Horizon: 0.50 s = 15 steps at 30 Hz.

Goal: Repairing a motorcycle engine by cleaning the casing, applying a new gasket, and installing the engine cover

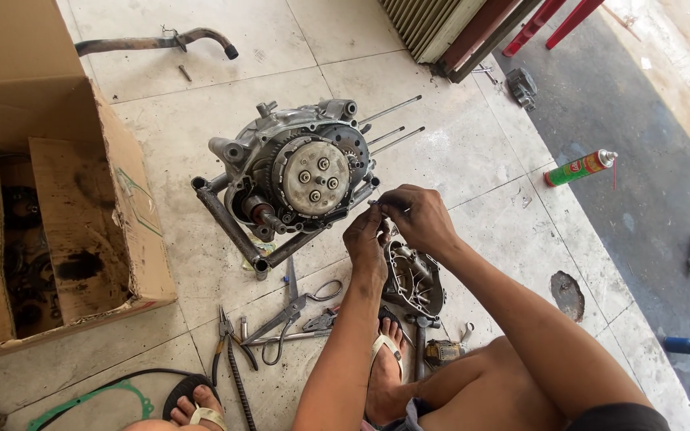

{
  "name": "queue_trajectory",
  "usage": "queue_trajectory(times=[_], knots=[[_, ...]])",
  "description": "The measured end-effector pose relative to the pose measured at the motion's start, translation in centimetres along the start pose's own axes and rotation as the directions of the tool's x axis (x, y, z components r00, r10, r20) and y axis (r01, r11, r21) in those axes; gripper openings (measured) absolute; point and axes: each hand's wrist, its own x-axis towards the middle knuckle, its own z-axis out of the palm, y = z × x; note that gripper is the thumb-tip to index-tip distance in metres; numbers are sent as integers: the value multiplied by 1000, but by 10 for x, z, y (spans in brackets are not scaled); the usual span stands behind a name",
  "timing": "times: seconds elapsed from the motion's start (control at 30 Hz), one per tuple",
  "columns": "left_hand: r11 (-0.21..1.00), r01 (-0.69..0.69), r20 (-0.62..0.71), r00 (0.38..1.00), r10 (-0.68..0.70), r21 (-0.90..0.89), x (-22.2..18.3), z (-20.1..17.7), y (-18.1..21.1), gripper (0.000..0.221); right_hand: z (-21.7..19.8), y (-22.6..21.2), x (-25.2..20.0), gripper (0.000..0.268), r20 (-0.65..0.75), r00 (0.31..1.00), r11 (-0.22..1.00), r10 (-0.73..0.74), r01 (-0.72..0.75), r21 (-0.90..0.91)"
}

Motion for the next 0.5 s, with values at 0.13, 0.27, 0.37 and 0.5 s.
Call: queue_trajectory(times=[0.13, 0.27, 0.37, 0.5], knots=[[998, 46, -80, 996, -43, 31, -16, 14, 7, 21, -7, -2, 0, 14, 37, 999, 999, 39, -40, 32], [999, 35, -126, 992, -32, 21, -21, 21, 8, 24, -15, -1, -7, 15, 54, 997, 997, 46, -49, 62], [998, -31, -134, 990, 37, 47, -14, 16, -1, 27, -18, -2, -8, 23, 84, 995, 996, 57, -63, 71], [975, -157, -96, 980, 174, 157, -12, 15, 2, 22, -16, 3, -7, 17, 90, 995, 999, -47, 49, -22]])
